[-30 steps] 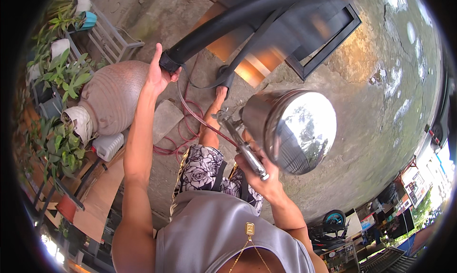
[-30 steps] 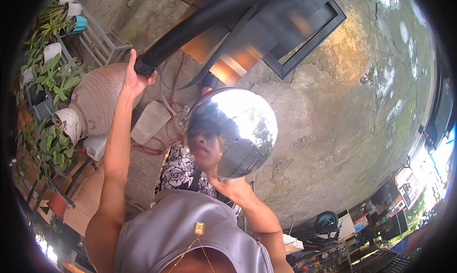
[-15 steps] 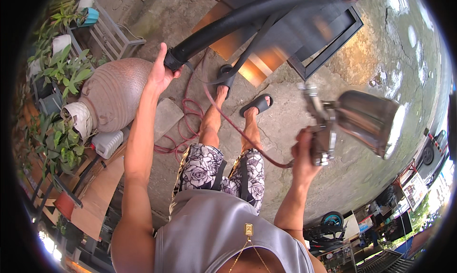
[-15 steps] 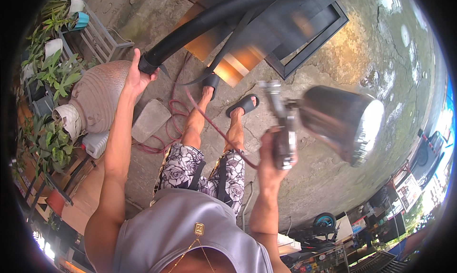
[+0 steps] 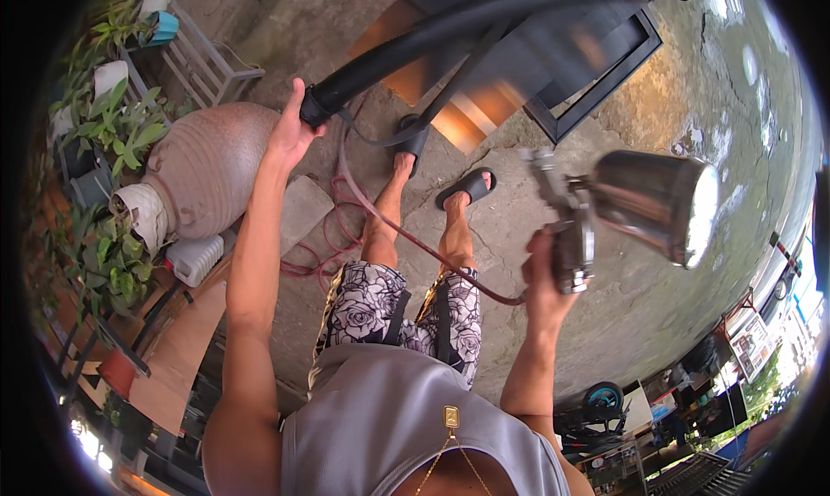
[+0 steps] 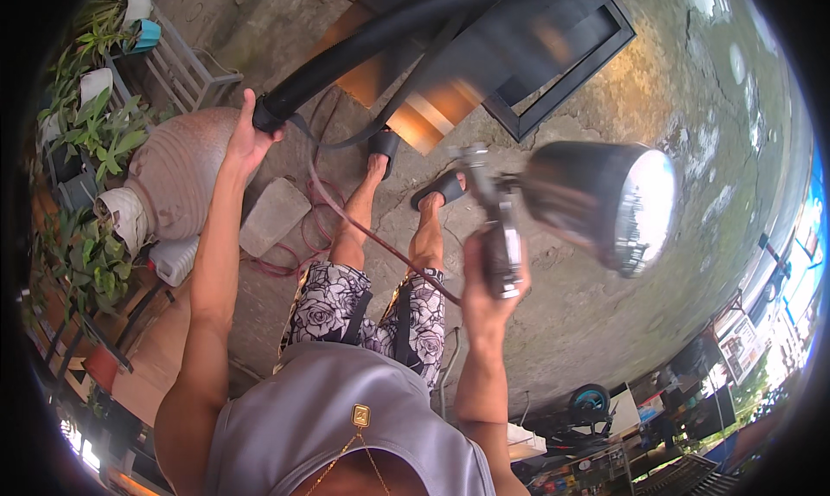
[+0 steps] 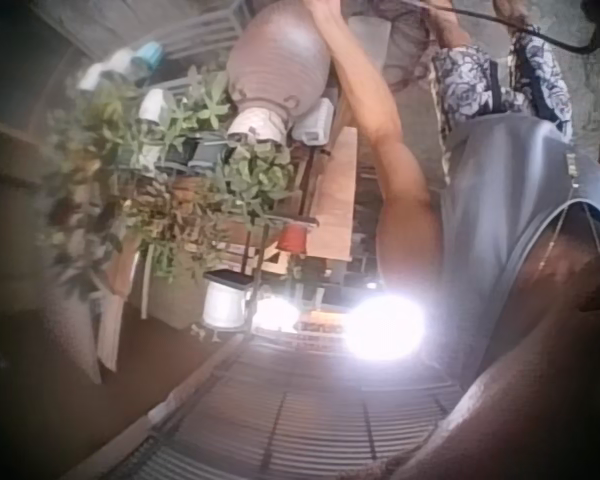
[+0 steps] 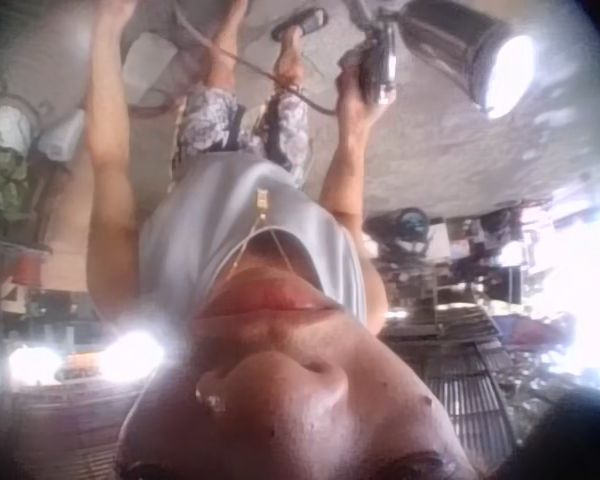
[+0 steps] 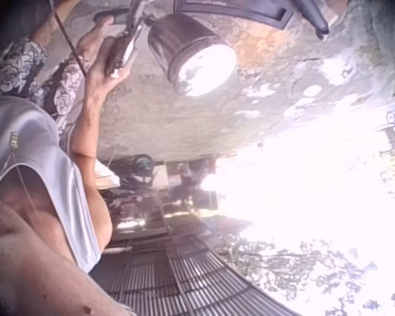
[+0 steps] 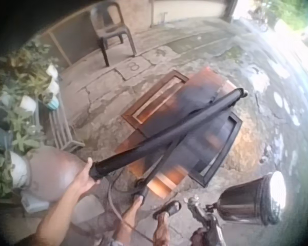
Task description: The person uses a spray gun to apply black paint to a long cylindrical object, likely a bag or case, in an outdoor workshop area. They rotate the object to cover different sides, then move indoors to inspect the painted surface and handle the object's strap and zipper.
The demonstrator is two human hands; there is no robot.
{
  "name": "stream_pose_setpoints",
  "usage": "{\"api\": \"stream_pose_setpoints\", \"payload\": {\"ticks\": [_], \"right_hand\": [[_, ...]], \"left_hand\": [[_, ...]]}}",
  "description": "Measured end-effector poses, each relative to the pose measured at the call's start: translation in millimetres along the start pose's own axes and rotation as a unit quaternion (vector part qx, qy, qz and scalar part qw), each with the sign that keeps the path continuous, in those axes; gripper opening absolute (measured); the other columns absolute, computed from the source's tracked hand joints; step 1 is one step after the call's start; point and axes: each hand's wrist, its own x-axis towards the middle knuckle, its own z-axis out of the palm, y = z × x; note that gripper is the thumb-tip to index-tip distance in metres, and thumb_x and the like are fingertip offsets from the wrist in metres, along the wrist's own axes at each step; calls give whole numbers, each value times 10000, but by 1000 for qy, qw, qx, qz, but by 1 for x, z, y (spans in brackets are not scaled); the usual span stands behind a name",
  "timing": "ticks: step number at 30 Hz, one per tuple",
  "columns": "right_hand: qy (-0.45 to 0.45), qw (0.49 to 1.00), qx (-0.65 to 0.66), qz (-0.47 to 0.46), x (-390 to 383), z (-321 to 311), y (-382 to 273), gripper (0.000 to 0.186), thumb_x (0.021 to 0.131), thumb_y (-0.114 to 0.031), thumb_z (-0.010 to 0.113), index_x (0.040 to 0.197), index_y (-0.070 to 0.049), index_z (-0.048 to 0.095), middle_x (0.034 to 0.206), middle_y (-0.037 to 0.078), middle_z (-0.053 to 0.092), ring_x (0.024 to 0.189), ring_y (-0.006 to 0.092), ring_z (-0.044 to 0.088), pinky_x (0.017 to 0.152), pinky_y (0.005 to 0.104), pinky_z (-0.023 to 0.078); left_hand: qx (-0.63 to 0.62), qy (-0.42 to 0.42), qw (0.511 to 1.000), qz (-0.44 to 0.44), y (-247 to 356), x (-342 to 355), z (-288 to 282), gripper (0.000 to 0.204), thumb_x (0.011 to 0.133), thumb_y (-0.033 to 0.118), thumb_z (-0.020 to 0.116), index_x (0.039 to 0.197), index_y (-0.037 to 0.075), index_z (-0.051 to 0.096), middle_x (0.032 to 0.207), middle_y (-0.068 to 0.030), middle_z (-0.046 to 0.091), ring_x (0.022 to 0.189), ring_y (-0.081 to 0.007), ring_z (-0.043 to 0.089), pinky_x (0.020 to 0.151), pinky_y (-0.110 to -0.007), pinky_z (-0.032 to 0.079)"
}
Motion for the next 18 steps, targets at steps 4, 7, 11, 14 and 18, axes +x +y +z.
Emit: {"api": "stream_pose_setpoints", "payload": {"ticks": [4,7,11,14,18], "right_hand": [[102,991,66,59,14,-20,-9,134,876,-116,614,981,-44,574,701,8,564,488,38,442,403,189,322],[82,993,60,65,5,-12,-11,114,882,-125,607,964,-52,578,703,7,567,500,32,451,413,184,333],[-88,995,-22,-43,-22,12,5,150,849,-104,640,970,-32,590,768,26,583,558,58,484,479,207,388],[-231,967,-70,-80,-37,34,-15,178,788,-44,690,941,-18,602,773,38,599,628,85,543,569,234,445],[-219,965,-70,-123,-44,38,-1,226,754,-68,726,932,-1,604,741,36,593,604,98,527,549,253,440]], "left_hand": [[-2,1,1000,4,-3,2,-5,544,847,602,516,958,70,552,830,-39,577,674,-122,520,512,-247,379],[5,-4,1000,10,-5,2,-6,553,841,606,522,956,67,555,826,-41,577,675,-124,524,516,-250,383],[8,-10,1000,13,-5,5,-9,566,834,612,525,953,60,565,829,-46,587,676,-128,532,522,-251,387],[2,-3,1000,7,-1,1,-2,564,834,608,529,949,58,573,835,-51,596,676,-130,536,524,-249,388],[-2,13,1000,9,2,-1,1,551,839,598,531,960,62,561,844,-54,599,682,-132,537,524,-252,388]]}}
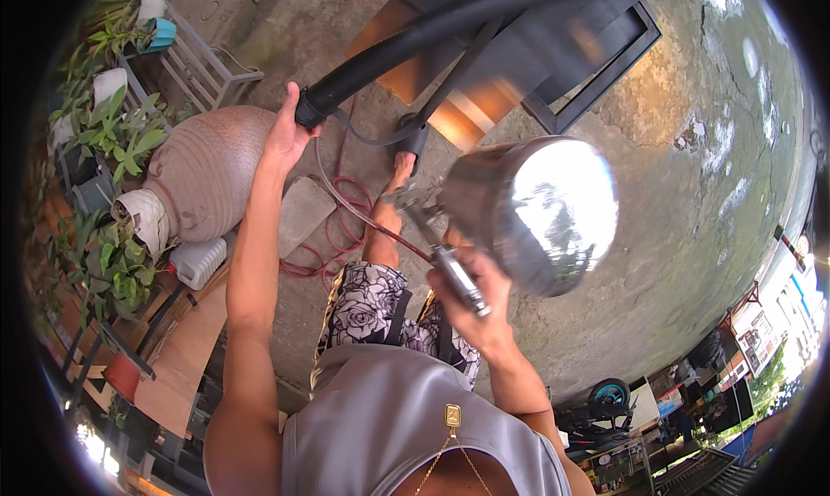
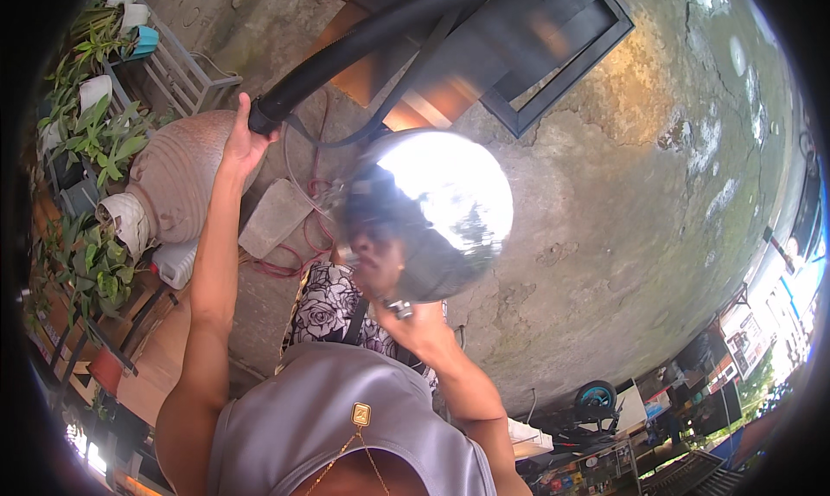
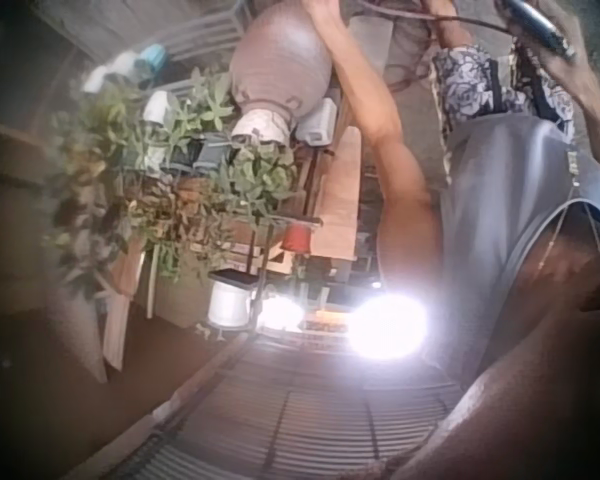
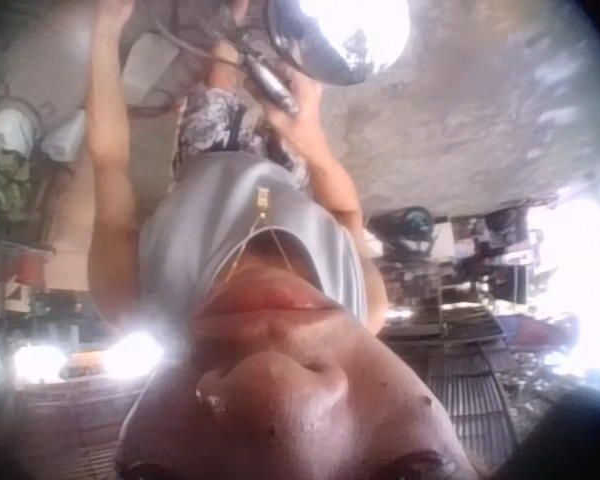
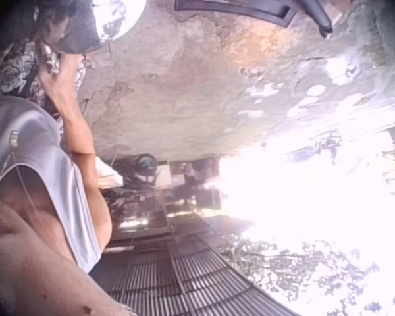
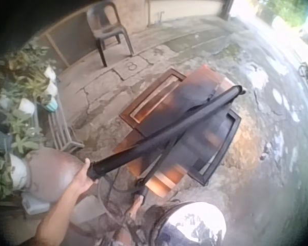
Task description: The person uses a spray gun to apply black paint to a long cylindrical object, likely a bag or case, in an outdoor workshop area. They rotate the object to cover different sides, then move indoors to inspect the painted surface and handle the object's strap and zipper.
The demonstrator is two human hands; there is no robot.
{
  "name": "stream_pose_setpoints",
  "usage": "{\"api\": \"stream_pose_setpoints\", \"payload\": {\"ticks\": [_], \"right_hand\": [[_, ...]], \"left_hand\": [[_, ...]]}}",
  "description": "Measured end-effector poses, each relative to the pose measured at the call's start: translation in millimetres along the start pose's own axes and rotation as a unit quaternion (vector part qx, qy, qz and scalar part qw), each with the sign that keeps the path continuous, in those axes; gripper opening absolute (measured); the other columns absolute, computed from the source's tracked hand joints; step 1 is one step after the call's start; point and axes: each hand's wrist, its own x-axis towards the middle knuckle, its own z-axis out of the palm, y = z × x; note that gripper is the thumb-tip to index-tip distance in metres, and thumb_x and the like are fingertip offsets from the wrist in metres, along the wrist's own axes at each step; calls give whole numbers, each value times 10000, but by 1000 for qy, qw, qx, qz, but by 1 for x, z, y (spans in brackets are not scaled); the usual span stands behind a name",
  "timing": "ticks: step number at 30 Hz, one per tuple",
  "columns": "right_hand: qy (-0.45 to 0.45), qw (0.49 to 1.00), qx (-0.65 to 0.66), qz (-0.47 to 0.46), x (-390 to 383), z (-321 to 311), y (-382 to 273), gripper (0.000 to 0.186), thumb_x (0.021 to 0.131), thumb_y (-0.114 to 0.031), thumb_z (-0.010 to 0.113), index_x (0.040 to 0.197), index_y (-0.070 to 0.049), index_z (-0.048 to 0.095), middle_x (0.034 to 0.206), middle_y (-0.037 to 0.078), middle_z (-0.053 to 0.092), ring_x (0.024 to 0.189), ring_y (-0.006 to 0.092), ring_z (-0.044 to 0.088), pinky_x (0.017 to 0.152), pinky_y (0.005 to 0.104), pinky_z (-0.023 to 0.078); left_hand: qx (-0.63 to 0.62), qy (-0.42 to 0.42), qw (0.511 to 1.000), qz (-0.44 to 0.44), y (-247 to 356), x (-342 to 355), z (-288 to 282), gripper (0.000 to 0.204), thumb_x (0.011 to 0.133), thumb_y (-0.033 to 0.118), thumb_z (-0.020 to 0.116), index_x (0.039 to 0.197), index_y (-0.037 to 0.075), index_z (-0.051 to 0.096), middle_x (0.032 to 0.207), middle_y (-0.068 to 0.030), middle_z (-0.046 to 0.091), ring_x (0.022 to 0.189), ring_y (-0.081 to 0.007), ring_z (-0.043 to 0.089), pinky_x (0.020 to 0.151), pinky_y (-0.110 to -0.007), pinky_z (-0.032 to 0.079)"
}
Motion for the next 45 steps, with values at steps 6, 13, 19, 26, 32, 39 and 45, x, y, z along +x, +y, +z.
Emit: {"api": "stream_pose_setpoints", "payload": {"ticks": [6,13,19,26,32,39,45], "right_hand": [[242,950,130,149,23,-59,14,115,852,-82,631,939,-24,583,708,23,578,543,46,486,469,197,380],[288,936,124,159,24,-62,17,104,872,-97,612,956,-43,580,716,2,568,515,36,459,424,183,346],[14,993,53,106,15,-4,-15,166,776,-61,699,883,-20,579,691,33,599,601,71,524,537,233,427],[77,996,44,29,17,-12,3,168,806,-88,687,929,-27,591,688,-7,572,534,46,476,470,200,371],[298,936,124,141,29,-79,26,82,889,-117,601,925,-49,574,690,10,551,481,25,425,398,181,313],[234,959,112,111,18,-49,31,104,838,-70,643,910,-35,576,723,-1,569,548,59,496,466,212,399],[-8,999,20,28,7,4,3,183,757,-50,719,850,-11,566,696,13,578,611,78,523,543,236,417]], "left_hand": [[1,-7,1000,-3,-6,7,-9,560,838,594,531,987,55,552,857,-61,593,698,-146,534,534,-263,396],[16,-17,1000,11,-9,5,-10,560,830,587,551,970,45,555,857,-60,581,706,-139,521,551,-267,400],[21,-5,999,25,-8,6,-12,534,824,574,573,955,56,557,834,-35,564,713,-118,507,564,-263,394],[39,-36,998,34,-10,9,-24,601,805,600,563,1047,50,546,921,-54,587,763,-148,520,609,-276,405],[56,-35,997,41,-9,8,-18,599,808,591,567,1048,43,542,905,-51,575,724,-137,515,601,-266,398],[70,-40,995,62,-9,6,-13,580,805,603,571,1005,58,553,863,-24,572,736,-111,506,596,-259,386],[49,-16,998,38,-7,7,-14,600,807,613,558,1007,47,565,871,-52,598,723,-146,531,576,-265,396]]}}
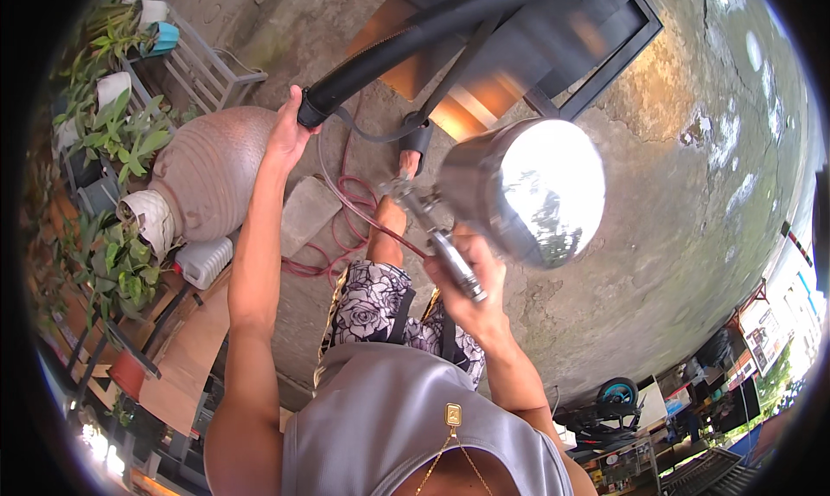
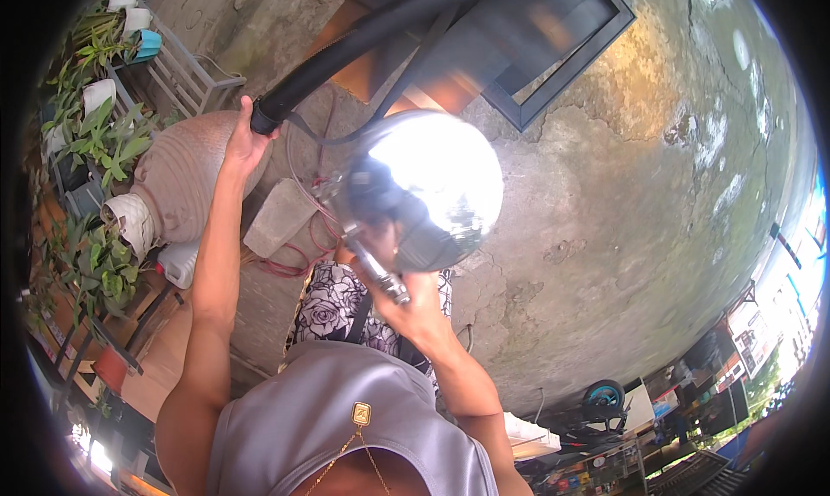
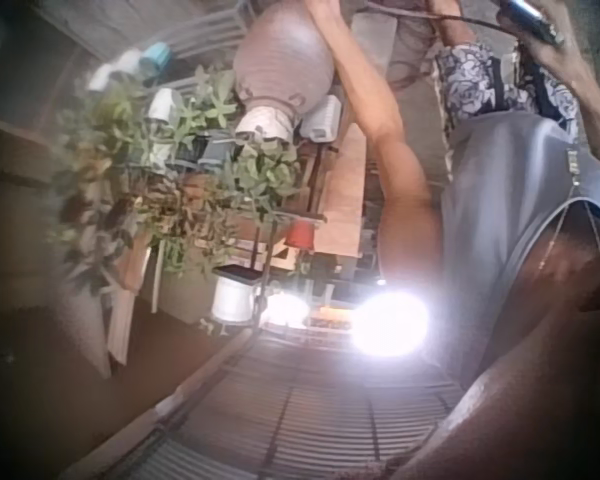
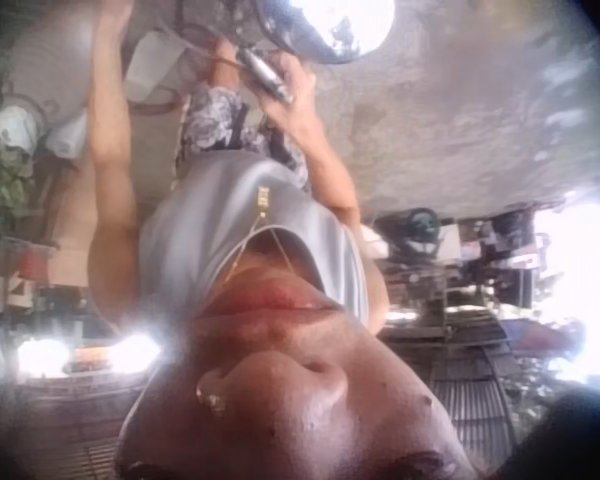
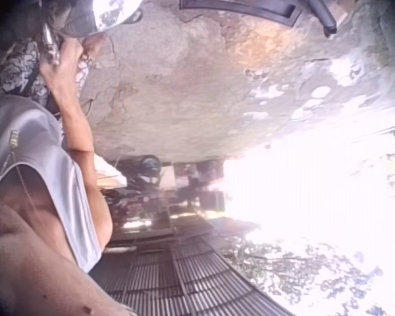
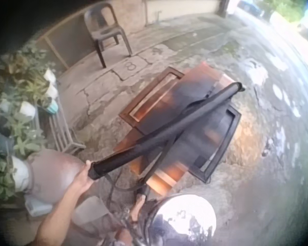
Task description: The person uses a spray gun to apply black paint to a long cylindrical object, likely a bag or case, in an outdoor workshop area. They rotate the object to cover different sides, then move indoors to inspect the painted surface and handle the object's strap and zipper.
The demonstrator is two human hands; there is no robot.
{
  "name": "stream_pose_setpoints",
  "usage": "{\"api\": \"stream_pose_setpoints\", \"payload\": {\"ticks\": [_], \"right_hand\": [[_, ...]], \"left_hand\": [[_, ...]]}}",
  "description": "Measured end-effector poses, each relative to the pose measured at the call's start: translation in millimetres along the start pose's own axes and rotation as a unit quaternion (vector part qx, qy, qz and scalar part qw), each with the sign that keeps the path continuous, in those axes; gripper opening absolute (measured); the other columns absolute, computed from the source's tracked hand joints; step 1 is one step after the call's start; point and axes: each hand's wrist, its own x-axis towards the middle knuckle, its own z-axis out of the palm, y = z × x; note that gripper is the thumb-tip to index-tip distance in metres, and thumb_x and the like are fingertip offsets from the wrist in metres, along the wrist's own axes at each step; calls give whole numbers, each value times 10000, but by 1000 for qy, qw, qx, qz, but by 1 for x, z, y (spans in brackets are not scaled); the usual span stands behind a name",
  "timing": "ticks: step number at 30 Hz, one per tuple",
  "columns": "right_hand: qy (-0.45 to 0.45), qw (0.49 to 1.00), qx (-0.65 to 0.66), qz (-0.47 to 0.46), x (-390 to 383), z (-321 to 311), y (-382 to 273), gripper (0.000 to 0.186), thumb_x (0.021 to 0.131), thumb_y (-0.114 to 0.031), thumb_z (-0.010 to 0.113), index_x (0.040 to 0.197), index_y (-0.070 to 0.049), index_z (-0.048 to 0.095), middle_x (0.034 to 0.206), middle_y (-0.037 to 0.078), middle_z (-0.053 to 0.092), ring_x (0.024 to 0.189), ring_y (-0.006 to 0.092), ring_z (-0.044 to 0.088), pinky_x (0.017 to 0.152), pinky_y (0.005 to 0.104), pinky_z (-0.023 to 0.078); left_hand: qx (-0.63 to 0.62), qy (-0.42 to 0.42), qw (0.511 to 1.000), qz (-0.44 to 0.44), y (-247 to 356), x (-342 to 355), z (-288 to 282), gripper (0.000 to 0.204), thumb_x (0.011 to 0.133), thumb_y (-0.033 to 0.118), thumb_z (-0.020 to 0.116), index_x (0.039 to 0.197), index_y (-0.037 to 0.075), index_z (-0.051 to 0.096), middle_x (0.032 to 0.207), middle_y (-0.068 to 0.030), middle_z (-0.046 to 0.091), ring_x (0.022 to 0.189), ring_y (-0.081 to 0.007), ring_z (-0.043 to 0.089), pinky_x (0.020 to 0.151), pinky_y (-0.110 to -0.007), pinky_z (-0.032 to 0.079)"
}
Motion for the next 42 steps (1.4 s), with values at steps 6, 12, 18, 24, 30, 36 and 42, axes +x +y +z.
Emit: {"api": "stream_pose_setpoints", "payload": {"ticks": [6,12,18,24,30,36,42], "right_hand": [[136,989,53,31,13,-35,18,153,800,-71,684,912,-23,591,682,17,584,550,86,528,501,231,427],[332,929,128,103,30,-80,20,156,916,-177,578,991,-40,575,729,24,553,471,30,383,386,186,280],[159,985,54,37,8,-43,21,87,840,-44,610,922,-31,581,765,35,605,576,71,527,506,214,425],[20,998,-16,-59,-8,-9,17,209,759,-51,709,917,-14,577,721,43,622,599,96,555,573,241,453],[172,984,46,8,19,-60,26,181,812,-74,679,955,-13,587,735,24,596,543,80,508,487,228,417],[272,953,112,74,29,-81,23,147,887,-151,614,973,-34,591,726,16,570,511,33,443,418,176,323],[82,996,17,-1,11,-39,5,155,770,-44,698,842,-22,562,670,15,586,590,67,519,518,232,416]], "left_hand": [[-20,22,999,-38,19,-10,20,595,827,631,517,957,54,582,802,-53,600,658,-143,545,479,-257,384],[-43,9,993,-108,28,-11,28,644,821,671,474,940,50,596,740,-64,581,568,-176,530,404,-271,339],[-61,8,980,-189,43,-19,42,644,773,709,480,839,81,606,613,-67,541,440,-182,473,371,-265,278],[-58,15,969,-239,51,-19,48,649,772,718,450,803,88,603,551,-69,517,374,-175,400,352,-270,246],[-56,-3,960,-273,52,-19,46,686,765,750,402,809,97,610,503,-104,486,348,-164,333,359,-272,244],[-58,-12,956,-287,51,-20,45,702,761,763,390,814,100,615,498,-121,483,348,-169,326,365,-278,243],[-72,-4,958,-276,49,-20,49,717,770,761,382,833,86,615,509,-134,488,356,-177,338,372,-281,260]]}}
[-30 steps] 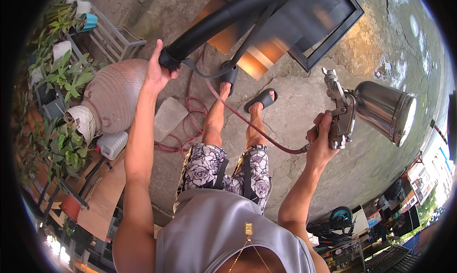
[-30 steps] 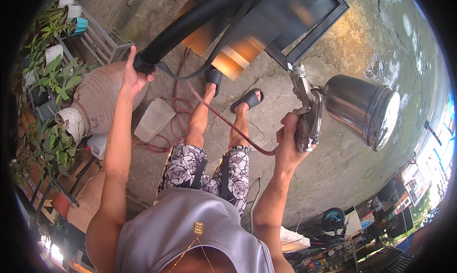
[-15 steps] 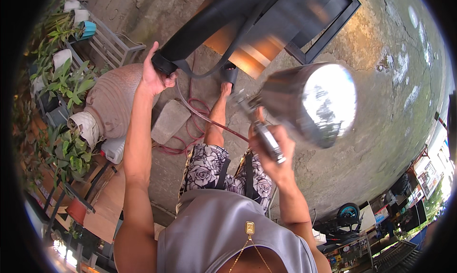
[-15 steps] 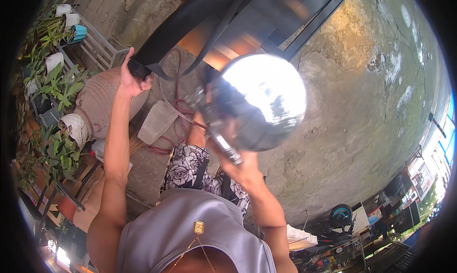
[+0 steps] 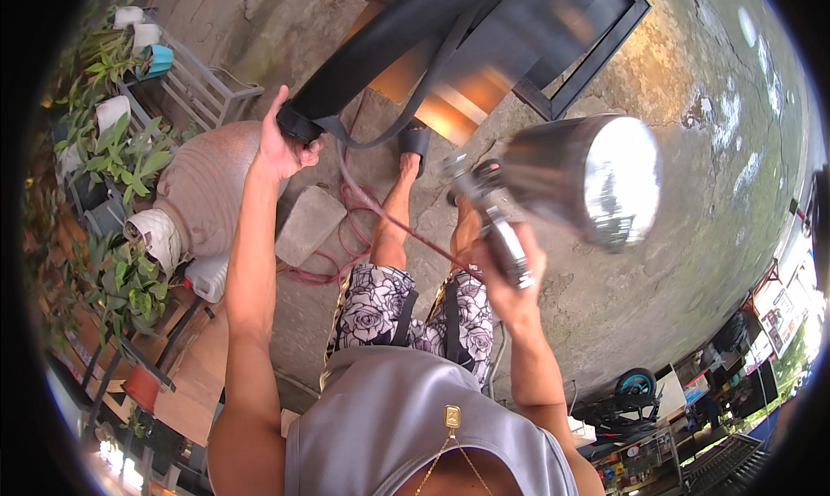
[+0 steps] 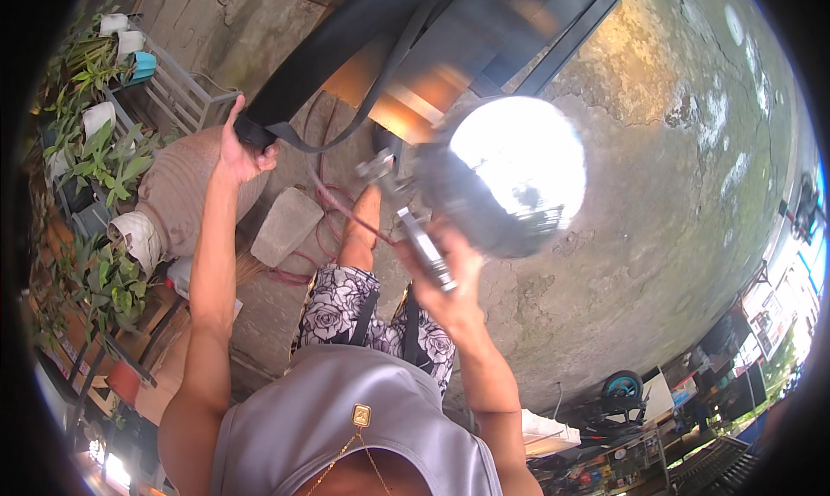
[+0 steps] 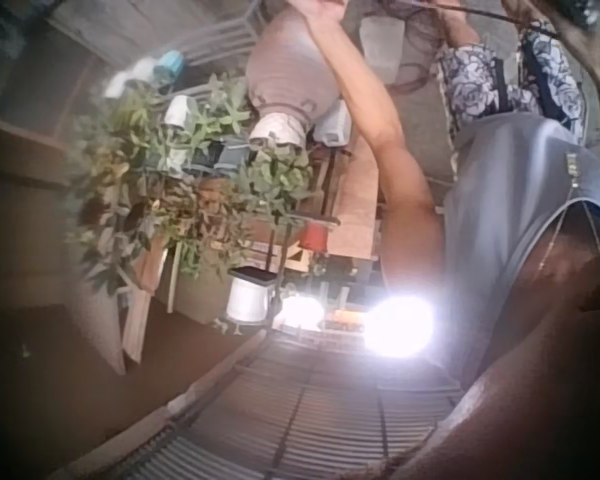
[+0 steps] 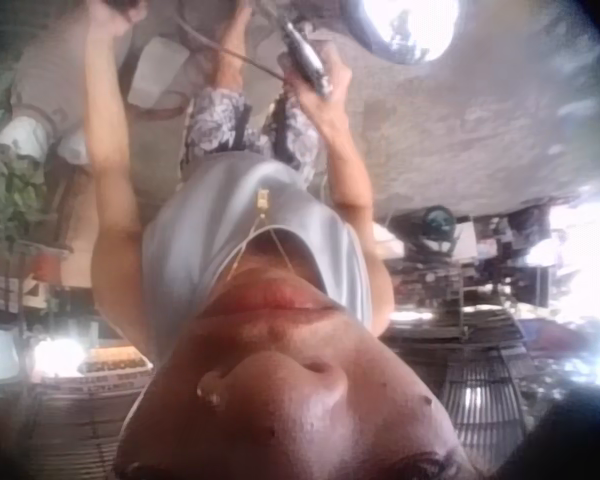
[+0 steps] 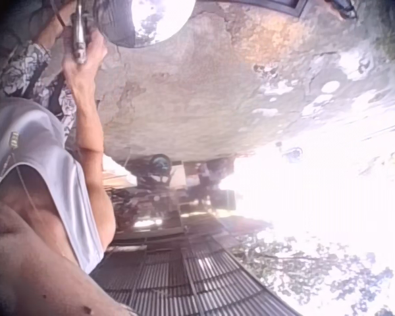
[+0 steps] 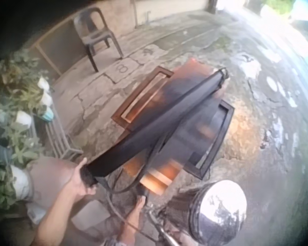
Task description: The person uses a spray gun to apply black paint to a long cylindrical object, likely a bag or case, in an outdoor workshop area. They rotate the object to cover different sides, then move indoors to inspect the painted surface and handle the object's strap and zipper.
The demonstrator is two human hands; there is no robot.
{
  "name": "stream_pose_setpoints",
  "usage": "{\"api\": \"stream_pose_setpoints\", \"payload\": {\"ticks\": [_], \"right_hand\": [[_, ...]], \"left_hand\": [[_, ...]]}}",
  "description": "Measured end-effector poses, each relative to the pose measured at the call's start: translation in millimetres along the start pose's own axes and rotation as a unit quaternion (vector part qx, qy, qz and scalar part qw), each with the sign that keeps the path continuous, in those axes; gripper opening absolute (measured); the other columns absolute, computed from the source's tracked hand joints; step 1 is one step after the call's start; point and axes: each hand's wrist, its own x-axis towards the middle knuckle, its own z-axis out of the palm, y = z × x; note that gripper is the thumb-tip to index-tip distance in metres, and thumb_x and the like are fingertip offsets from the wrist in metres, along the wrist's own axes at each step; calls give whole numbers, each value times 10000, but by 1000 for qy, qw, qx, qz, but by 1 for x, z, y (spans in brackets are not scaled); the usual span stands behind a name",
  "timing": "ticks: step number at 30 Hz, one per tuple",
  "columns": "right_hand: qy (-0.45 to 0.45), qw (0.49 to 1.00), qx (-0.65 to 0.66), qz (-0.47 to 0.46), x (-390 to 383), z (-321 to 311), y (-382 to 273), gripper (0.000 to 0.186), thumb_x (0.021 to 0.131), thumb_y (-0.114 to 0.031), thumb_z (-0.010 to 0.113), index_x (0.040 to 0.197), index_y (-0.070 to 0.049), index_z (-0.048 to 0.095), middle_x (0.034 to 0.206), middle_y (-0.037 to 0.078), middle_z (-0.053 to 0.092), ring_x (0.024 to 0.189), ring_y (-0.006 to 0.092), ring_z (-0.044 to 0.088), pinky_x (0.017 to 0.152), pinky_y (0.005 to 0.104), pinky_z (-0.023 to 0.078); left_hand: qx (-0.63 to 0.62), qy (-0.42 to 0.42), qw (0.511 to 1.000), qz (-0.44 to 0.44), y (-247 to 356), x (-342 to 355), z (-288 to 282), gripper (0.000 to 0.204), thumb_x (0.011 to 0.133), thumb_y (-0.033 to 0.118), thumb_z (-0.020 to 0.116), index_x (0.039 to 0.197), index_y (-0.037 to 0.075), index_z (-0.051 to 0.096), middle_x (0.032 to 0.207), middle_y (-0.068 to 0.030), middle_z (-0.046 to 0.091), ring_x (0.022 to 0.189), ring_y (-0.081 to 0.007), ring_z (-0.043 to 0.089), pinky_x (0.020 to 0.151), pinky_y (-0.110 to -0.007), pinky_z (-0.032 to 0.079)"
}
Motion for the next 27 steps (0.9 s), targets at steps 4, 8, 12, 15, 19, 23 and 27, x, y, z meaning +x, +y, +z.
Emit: {"api": "stream_pose_setpoints", "payload": {"ticks": [4,8,12,15,19,23,27], "right_hand": [[-35,999,3,10,-4,6,-4,176,752,-40,702,846,-20,554,684,39,612,606,83,551,554,247,448],[100,994,20,26,15,-30,31,98,867,-88,606,949,-41,583,753,12,574,533,45,460,446,200,360],[283,952,96,66,47,-58,13,210,918,-239,582,999,-45,588,739,24,557,445,35,372,374,182,274],[305,945,98,73,48,-58,10,217,921,-243,575,1003,-42,583,737,23,555,439,34,369,367,178,267],[179,978,78,74,27,-29,17,147,909,-198,584,963,-61,578,736,19,570,466,37,423,390,179,308],[16,998,54,21,0,16,18,161,791,-69,693,881,-41,562,656,14,589,538,87,525,487,229,418],[-29,997,-39,-65,6,16,3,197,759,-90,725,833,-20,557,639,20,578,536,95,526,503,248,415]], "left_hand": [[-12,11,1000,22,0,2,-1,700,778,746,404,830,77,605,543,-125,511,391,-186,396,376,-281,274],[-7,4,999,39,0,3,-9,673,784,728,427,835,79,600,589,-101,541,444,-193,468,386,-278,282],[11,-10,999,35,2,5,-13,655,790,718,429,852,90,601,616,-72,557,454,-196,486,390,-286,282],[5,-7,999,35,1,6,-11,640,794,712,431,858,98,603,625,-56,564,459,-196,494,386,-292,277],[-15,-22,999,28,0,7,-18,645,804,696,442,888,77,605,660,-78,586,475,-214,541,367,-288,305],[-16,-29,999,30,1,9,-19,650,809,689,445,897,66,607,675,-91,597,479,-222,558,356,-288,315],[-17,-47,998,26,3,10,-19,656,802,697,443,887,68,610,673,-92,595,470,-222,554,351,-289,304]]}}
